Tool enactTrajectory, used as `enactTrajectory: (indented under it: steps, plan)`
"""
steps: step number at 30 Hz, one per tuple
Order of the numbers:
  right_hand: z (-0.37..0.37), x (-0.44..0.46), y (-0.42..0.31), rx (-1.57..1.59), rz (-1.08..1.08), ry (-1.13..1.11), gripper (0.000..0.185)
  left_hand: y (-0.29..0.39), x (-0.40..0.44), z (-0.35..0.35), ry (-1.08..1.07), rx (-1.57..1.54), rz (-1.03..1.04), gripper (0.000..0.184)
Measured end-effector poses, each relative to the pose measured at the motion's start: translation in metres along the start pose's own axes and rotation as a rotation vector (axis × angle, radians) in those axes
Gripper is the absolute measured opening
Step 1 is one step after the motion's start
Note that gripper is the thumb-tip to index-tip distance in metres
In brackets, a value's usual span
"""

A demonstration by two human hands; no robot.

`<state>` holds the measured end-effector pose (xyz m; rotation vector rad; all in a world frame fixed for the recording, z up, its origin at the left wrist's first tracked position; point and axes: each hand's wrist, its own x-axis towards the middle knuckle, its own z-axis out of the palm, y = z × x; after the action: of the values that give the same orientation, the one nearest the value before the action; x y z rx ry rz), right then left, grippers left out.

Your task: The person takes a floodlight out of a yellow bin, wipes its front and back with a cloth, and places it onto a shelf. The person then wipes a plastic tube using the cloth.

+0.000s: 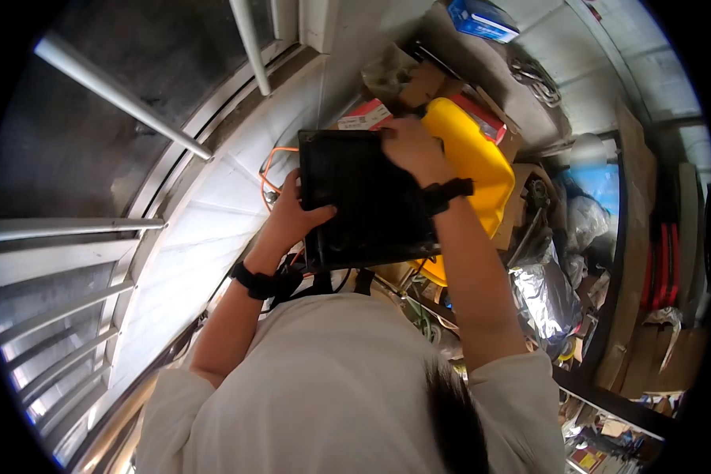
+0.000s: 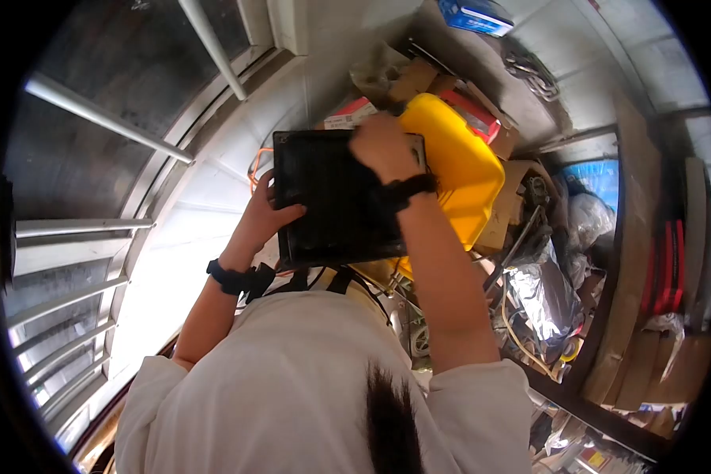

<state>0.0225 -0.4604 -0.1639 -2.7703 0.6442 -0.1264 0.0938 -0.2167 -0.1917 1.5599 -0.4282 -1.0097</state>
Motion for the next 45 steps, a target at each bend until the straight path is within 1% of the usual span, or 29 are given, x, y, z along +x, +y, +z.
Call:
enactTrajectory:
  steps: [1, 3, 6, 9, 11, 14, 18, 21, 22, 24, 26, 27, 29, 31, 32, 35, 36, 38, 40, 41, 43, 45]
  plan:
    - [0.001, 0.006, -0.020, 0.146, -0.006, -0.065, 0.019, -0.003, 0.001, -0.001, 0.001, 0.014, 0.001, 0.093]
    - [0.022, 0.004, -0.035, 0.113, -0.241, 0.156, 0.018, -0.002, -0.001, 0.000, -0.014, 0.009, 0.003, 0.090]
    - [0.018, 0.004, -0.009, 0.219, -0.177, 0.127, 0.018, 0.000, -0.001, 0.001, -0.007, -0.023, 0.007, 0.084]
    - [0.002, 0.002, 0.043, 0.032, -0.083, 0.060, 0.017, 0.004, -0.002, 0.002, -0.012, -0.046, 0.016, 0.083]
    - [-0.014, -0.001, 0.068, -0.050, -0.009, -0.036, 0.021, -0.001, -0.001, 0.000, -0.002, -0.021, 0.020, 0.083]
    - [-0.012, 0.004, 0.060, -0.073, 0.141, -0.092, 0.018, 0.000, -0.001, 0.001, -0.001, -0.010, 0.018, 0.085]
    - [-0.003, 0.007, -0.014, 0.410, -0.096, -0.010, 0.016, -0.006, 0.005, 0.000, -0.035, 0.023, 0.008, 0.087]
    - [0.012, 0.018, -0.005, 0.380, -0.171, 0.001, 0.017, 0.000, -0.002, 0.003, -0.022, -0.043, -0.012, 0.087]
    - [0.002, 0.021, 0.005, 0.318, -0.086, -0.096, 0.017, 0.003, -0.003, 0.003, -0.027, -0.042, -0.025, 0.086]
    - [-0.012, 0.018, 0.037, 0.194, -0.010, -0.098, 0.021, 0.007, -0.003, 0.003, -0.020, -0.045, -0.047, 0.085]
    - [-0.010, 0.020, 0.070, 0.014, 0.075, -0.119, 0.022, 0.002, 0.001, 0.001, -0.020, -0.010, -0.009, 0.085]
    - [-0.020, 0.017, 0.069, 0.079, 0.124, -0.155, 0.022, 0.002, 0.000, 0.001, -0.014, 0.009, 0.003, 0.085]
    - [0.006, 0.022, 0.062, -0.126, 0.123, -0.019, 0.022, 0.007, -0.006, 0.001, 0.007, 0.017, -0.020, 0.088]
    - [0.006, 0.021, 0.019, 0.041, 0.014, 0.001, 0.021, 0.009, -0.003, 0.004, 0.013, 0.057, -0.033, 0.089]
    - [0.002, 0.019, 0.009, 0.116, -0.032, 0.017, 0.021, 0.008, -0.002, 0.004, 0.015, 0.069, -0.018, 0.087]
    - [0.007, 0.010, 0.027, 0.347, -0.135, 0.070, 0.021, 0.017, -0.008, 0.007, -0.018, -0.003, -0.053, 0.084]
    - [-0.001, 0.004, 0.041, 0.311, -0.104, 0.059, 0.021, 0.016, -0.006, 0.006, -0.012, -0.001, -0.065, 0.082]
    - [-0.005, -0.008, 0.079, 0.244, 0.066, 0.036, 0.022, 0.013, -0.005, 0.008, -0.006, -0.003, -0.041, 0.082]
    - [-0.027, -0.026, 0.097, 0.159, 0.158, 0.066, 0.025, 0.010, -0.004, 0.007, 0.006, 0.013, -0.018, 0.082]
    - [-0.029, -0.028, 0.112, 0.219, 0.212, 0.060, 0.026, 0.008, -0.002, 0.006, 0.011, 0.033, -0.004, 0.082]
    - [-0.036, -0.033, 0.115, 0.326, 0.363, 0.012, 0.027, 0.006, -0.003, 0.005, 0.005, 0.062, -0.018, 0.083]
    - [-0.035, -0.043, 0.105, 0.351, 0.298, 0.066, 0.027, 0.011, -0.001, 0.005, -0.005, 0.073, -0.042, 0.083]
